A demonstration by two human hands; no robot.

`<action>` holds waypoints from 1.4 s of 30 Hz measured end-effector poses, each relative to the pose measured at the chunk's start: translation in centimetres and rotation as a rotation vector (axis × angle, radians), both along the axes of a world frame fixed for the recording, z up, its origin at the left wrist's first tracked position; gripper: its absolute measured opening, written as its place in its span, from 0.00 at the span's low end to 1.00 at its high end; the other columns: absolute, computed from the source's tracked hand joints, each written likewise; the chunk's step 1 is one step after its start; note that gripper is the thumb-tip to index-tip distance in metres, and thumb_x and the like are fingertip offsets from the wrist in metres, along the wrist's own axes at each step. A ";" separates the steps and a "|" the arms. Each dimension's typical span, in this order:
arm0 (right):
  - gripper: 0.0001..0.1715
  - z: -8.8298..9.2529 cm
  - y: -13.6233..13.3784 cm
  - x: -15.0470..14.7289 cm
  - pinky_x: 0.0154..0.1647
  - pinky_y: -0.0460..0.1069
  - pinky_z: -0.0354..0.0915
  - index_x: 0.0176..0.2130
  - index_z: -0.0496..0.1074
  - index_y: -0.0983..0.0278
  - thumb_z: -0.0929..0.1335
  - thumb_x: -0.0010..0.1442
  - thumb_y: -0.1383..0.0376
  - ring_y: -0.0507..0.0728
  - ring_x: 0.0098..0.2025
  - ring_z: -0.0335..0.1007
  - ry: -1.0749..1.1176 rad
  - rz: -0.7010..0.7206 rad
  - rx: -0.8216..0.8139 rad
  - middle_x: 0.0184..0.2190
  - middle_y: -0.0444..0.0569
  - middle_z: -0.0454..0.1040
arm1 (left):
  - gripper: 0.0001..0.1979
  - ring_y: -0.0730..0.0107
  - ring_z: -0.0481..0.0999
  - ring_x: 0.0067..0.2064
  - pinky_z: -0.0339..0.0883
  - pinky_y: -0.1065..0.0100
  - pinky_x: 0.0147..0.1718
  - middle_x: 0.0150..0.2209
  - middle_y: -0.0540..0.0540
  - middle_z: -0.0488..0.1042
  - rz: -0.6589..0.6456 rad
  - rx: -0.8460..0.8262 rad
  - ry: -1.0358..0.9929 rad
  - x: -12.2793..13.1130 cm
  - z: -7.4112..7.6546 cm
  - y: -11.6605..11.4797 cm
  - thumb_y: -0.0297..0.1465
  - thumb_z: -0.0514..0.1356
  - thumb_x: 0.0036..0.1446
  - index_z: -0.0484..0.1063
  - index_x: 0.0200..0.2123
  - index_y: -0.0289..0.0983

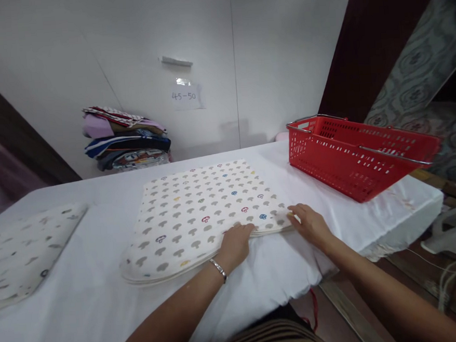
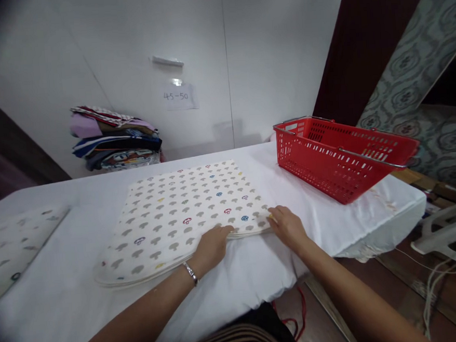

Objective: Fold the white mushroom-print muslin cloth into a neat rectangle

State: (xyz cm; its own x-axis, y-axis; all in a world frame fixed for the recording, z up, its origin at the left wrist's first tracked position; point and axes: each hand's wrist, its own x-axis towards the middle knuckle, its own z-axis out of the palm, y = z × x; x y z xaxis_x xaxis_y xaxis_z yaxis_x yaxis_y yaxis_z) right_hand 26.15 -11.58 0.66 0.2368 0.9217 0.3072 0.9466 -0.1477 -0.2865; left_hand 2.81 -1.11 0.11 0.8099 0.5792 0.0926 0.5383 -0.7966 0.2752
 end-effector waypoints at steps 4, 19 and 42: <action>0.13 -0.4 0.5 -3.5 0.41 0.50 0.60 0.44 0.68 0.62 0.59 0.61 0.66 0.56 0.42 0.63 -0.079 0.396 0.054 0.39 0.52 0.70 | 0.22 0.63 0.71 0.38 0.61 0.66 0.36 0.37 0.45 0.72 0.084 -0.063 0.019 0.4 0.4 0.5 0.18 0.49 0.47 0.67 0.45 0.41; 0.16 -2.6 2.9 -4.4 0.37 0.51 0.54 0.49 0.65 0.67 0.57 0.63 0.70 0.56 0.37 0.61 -0.427 0.499 0.098 0.36 0.52 0.70 | 0.18 0.68 0.71 0.37 0.62 0.69 0.35 0.35 0.50 0.74 0.077 -0.229 -0.065 0.4 1.5 1.6 0.18 0.49 0.44 0.70 0.36 0.40; 0.16 -4.3 2.8 -5.7 0.37 0.49 0.57 0.44 0.68 0.63 0.57 0.60 0.72 0.55 0.37 0.63 -0.341 0.601 0.259 0.36 0.51 0.70 | 0.02 0.67 0.65 0.38 0.58 0.65 0.34 0.33 0.49 0.68 -0.054 0.367 -0.069 -1.0 -3.4 -1.1 0.27 0.55 0.57 0.64 0.31 0.37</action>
